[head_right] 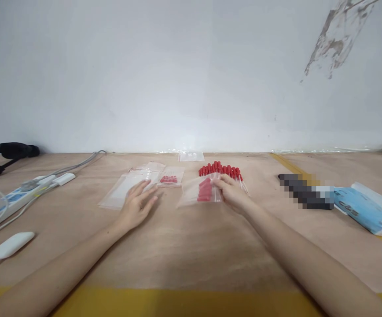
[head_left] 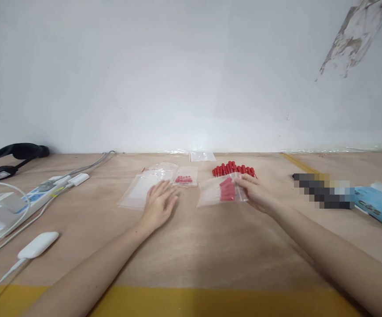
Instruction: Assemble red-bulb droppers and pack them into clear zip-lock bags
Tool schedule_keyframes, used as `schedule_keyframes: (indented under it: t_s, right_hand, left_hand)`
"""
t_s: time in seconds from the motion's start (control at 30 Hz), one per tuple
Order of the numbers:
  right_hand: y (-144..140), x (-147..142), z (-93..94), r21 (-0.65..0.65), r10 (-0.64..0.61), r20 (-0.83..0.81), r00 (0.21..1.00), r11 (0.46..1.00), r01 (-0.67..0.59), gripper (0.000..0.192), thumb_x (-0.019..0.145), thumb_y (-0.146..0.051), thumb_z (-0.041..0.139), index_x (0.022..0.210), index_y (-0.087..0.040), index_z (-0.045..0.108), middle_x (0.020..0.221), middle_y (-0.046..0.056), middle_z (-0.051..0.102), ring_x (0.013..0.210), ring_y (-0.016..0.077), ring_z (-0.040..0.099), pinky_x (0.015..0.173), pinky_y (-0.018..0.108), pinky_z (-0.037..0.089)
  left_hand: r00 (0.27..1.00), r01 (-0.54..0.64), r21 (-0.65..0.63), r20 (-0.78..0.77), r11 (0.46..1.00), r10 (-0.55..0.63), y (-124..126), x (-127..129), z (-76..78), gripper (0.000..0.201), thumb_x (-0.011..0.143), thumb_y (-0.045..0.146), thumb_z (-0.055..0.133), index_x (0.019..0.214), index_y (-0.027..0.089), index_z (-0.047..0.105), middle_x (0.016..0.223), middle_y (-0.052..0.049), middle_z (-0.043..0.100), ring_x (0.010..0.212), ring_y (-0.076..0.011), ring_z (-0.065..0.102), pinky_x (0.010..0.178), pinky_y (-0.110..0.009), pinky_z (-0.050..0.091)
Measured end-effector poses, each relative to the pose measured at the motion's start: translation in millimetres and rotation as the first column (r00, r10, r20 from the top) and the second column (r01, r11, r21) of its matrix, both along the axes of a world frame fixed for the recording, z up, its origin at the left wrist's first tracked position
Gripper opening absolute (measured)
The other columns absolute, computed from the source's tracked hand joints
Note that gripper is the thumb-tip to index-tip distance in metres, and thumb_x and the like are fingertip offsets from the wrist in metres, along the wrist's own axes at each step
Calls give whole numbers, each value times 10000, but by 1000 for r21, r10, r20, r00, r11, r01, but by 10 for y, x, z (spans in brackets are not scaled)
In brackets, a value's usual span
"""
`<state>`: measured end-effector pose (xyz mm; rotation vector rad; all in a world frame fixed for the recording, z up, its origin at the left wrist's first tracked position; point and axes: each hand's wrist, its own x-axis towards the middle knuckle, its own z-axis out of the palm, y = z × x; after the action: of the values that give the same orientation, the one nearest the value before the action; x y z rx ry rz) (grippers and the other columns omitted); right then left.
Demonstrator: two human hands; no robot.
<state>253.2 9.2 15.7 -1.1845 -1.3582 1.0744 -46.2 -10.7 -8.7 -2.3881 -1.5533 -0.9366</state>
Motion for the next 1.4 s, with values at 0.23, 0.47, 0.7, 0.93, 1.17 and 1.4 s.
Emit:
schedule_keyframes:
  t_s: [0.23,0.47,0.7,0.93,1.17,1.4]
  right_hand:
    - [454,-568,137,-128,-139,-557,819,988,80,46,784,-164,434,796,-208,432,777,30,616,711,147,619,635,305,519]
    - [685,-1201,-116,-289,-303,-514,802,942,170,141,797,-129,349,879,-241,378,792,-9,577,752,85,606,723,261,501]
    - [325,-1068,-103,-390,-76,-336,939,918,-65,138,684,-87,499,774,-192,499,742,16,603,679,113,606,722,289,489]
    - [98,-346,-3,-62,191,392,900,981,-182,74,651,-245,599,639,-174,610,626,23,613,557,134,550,541,254,414]
    - [569,55,-9,407,-422,750,509,901,147,222,749,-253,461,784,-174,665,787,72,645,785,204,561,699,302,385]
    - [966,-87,-15,521,-522,815,251,850,78,315,832,-255,358,975,-213,636,1217,96,493,1079,262,406,886,459,249]
  left_hand:
    - [801,-589,-148,-239,795,549,266,-410,45,561,845,467,311,1245,95,437,1372,-194,289,1293,-353,157,1010,-501,175]
    - [750,-660,-318,-329,680,574,366,-565,-31,633,860,452,214,1250,-25,355,1326,-282,296,1247,-388,244,977,-499,229]
    - [760,-644,-303,-356,702,544,386,-593,-65,421,865,249,220,1081,43,517,1202,-251,450,1157,-373,383,900,-537,304]
    - [789,-603,-223,-306,766,532,343,-545,74,413,883,217,198,1072,72,536,1264,-238,397,1182,-360,367,908,-528,322]
    - [952,197,-279,-173,940,-251,-117,-25,172,432,925,288,217,1322,168,335,1418,-62,246,1309,-199,196,1074,-387,185]
    - [816,455,-441,-142,774,-560,-351,225,35,533,882,442,359,1361,249,229,1417,-63,239,1315,-218,167,1071,-447,134]
